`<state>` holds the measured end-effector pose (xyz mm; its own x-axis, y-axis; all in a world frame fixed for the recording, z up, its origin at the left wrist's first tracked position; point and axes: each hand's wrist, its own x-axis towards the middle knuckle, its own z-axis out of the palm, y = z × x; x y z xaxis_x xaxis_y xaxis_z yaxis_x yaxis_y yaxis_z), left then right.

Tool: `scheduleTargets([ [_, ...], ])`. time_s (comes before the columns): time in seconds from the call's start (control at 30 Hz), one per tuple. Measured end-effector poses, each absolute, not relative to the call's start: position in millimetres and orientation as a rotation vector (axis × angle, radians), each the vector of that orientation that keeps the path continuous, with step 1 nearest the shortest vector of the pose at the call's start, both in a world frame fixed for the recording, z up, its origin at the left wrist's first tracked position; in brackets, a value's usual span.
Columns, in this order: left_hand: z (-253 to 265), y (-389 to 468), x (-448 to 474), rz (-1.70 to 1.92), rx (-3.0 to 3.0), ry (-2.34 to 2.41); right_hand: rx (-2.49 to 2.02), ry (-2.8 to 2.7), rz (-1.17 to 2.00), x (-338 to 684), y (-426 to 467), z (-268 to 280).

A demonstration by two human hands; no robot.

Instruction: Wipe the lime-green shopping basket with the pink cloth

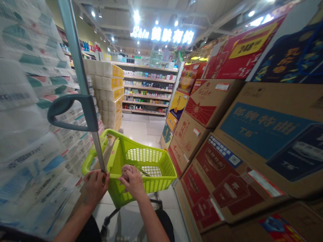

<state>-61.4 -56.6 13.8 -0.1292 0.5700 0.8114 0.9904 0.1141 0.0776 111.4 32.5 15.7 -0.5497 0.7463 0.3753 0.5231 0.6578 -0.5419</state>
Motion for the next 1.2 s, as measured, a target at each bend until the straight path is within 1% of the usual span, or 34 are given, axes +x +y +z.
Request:
scheduleTargets([
  [0.13, 13, -52, -57, -0.910, -1.467, -1.783, -0.920, -2.278, 0.492, 109, 35, 10],
  [0.37, 12, -44, -61, -0.914, -1.474, -1.777, -0.749, -2.370, 0.366, 67, 21, 26],
  [0.57, 13, -44, -73, -0.846, -1.558, -1.780, -0.656, -2.488, 0.319, 75, 33, 25],
  [0.67, 15, -44, -75, -0.824, -1.599, -1.768, -0.762, -2.539, 0.299, 91, 48, 14],
  [0.83, 14, -41, -76, -0.836, -1.586, -1.739, -1.188, -2.569, 0.200, 145, 83, -15],
  [0.97, 10, -37, -74, -0.843, -1.576, -1.736, -1.435, -2.458, 0.208, 184, 102, -31],
  [1.1, 7, -32, -68, -0.887, -1.514, -1.768, -1.509, -2.362, 0.171, 182, 97, -36],
  [1.2, 7, -28, -64, -0.925, -1.478, -1.785, -1.433, -2.344, 0.174, 156, 79, -31],
])
